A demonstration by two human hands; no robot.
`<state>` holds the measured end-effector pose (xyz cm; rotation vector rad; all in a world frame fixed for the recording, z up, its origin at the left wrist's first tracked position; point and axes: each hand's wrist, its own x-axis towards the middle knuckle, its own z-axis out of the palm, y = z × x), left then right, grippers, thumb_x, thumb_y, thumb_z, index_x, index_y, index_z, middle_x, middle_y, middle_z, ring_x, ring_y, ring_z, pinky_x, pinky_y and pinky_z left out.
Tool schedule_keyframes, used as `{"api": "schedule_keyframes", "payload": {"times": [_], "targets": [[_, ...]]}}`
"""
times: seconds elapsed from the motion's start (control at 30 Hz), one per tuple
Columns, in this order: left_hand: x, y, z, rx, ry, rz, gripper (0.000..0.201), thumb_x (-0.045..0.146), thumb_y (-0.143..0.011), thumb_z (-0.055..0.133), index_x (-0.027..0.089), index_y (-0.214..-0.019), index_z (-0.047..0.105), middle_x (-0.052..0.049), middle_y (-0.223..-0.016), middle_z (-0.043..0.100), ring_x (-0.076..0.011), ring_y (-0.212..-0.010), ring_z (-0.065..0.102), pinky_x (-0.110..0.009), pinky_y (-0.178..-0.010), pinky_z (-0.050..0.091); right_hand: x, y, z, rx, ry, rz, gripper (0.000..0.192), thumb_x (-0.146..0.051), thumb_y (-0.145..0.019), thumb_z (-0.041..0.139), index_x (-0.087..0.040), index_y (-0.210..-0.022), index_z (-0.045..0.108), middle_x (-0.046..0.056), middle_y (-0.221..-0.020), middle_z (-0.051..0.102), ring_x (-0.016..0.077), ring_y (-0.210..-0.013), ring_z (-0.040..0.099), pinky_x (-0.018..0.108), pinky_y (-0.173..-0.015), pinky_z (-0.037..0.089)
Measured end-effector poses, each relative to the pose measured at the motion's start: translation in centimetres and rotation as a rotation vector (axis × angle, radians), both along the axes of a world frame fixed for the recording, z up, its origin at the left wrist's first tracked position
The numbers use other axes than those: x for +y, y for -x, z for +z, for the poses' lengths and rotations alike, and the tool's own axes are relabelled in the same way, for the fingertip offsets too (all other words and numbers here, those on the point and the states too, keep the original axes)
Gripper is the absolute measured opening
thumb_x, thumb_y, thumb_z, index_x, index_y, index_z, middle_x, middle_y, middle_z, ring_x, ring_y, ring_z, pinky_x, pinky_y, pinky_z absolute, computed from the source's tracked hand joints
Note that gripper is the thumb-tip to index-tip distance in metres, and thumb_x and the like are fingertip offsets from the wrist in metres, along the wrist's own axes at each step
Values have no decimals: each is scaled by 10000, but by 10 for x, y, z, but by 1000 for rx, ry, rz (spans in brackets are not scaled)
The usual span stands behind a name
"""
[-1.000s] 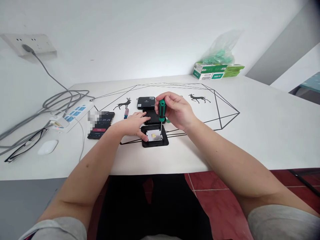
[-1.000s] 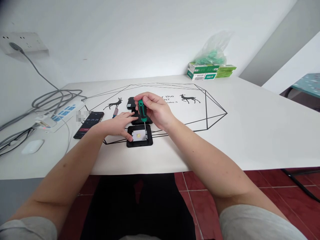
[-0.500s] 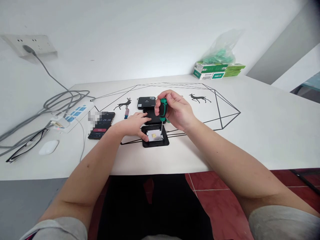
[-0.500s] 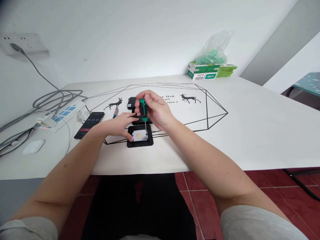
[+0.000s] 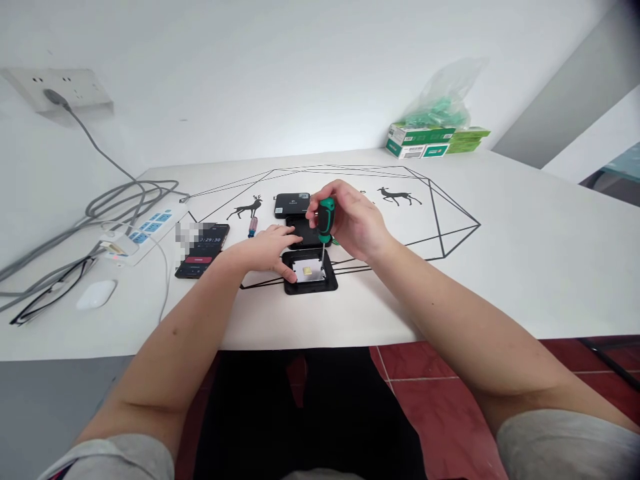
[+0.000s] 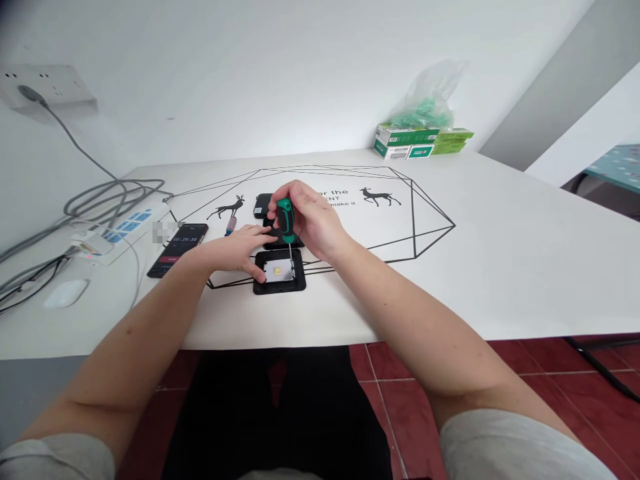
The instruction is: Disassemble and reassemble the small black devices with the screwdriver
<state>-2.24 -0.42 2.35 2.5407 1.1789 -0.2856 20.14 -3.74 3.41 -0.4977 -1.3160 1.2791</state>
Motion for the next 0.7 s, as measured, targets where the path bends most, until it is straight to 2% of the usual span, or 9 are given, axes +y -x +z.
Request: {"api": "schedule_keyframes", "payload": {"times": [0.07,0.13,0.3,0.43,0.5,0.6,0.7], "targets": [[0,0,0,3,-2,1,1182,838,-771,754,274,-1739,379,-140,-1866,208,-422,-1708,173,-581,-1347,253,2,0,-1,-22,-37,-49,511,-621,-702,985,-261,-878,668,-15,-914,652,147,-814,620,289,-702,564],[0,0,-1,5,-8,0,1182,847,-769,745,294,-1744,368,-128,-1866,217,-427,-1707,174,-593,-1348,242,2,-1,-2,-48,-57,-73,476,-526,-669,1024,-265,-883,689,-23,-894,638,140,-799,598,281,-695,547],[0,0,0,12,0,5,1232,845,-751,762,262,-1755,351,-146,-1868,199,-444,-1707,159,-599,-1350,231,-2,-2,0,7,-4,-27,385,-518,-849,864,-325,-1143,707,-22,-900,701,176,-848,658,331,-764,582],[-1,0,1,16,-5,6,1223,853,-754,757,260,-1750,366,-148,-1867,201,-432,-1708,168,-597,-1359,209,-1,2,-3,28,4,-70,372,-623,-886,799,-283,-997,697,4,-914,711,184,-891,674,333,-783,584],[-1,0,1,17,-14,0,1215,860,-760,745,262,-1748,369,-141,-1864,216,-435,-1704,177,-600,-1358,211,1,3,-5,1,-33,-126,427,-620,-784,905,-280,-919,686,-5,-916,685,178,-894,652,322,-787,574],[-1,0,0,22,-19,-2,1202,865,-764,735,271,-1745,376,-128,-1863,228,-445,-1699,189,-596,-1352,232,4,3,-8,-37,-54,-190,446,-499,-665,1010,-292,-905,696,-21,-897,653,175,-874,620,326,-803,561],[-1,1,0,20,-7,4,1194,863,-754,738,295,-1741,381,-113,-1867,221,-443,-1700,186,-586,-1342,260,4,2,-8,-36,-41,-210,316,-452,-777,911,-297,-981,726,-8,-914,657,187,-869,623,355,-815,558]]}}
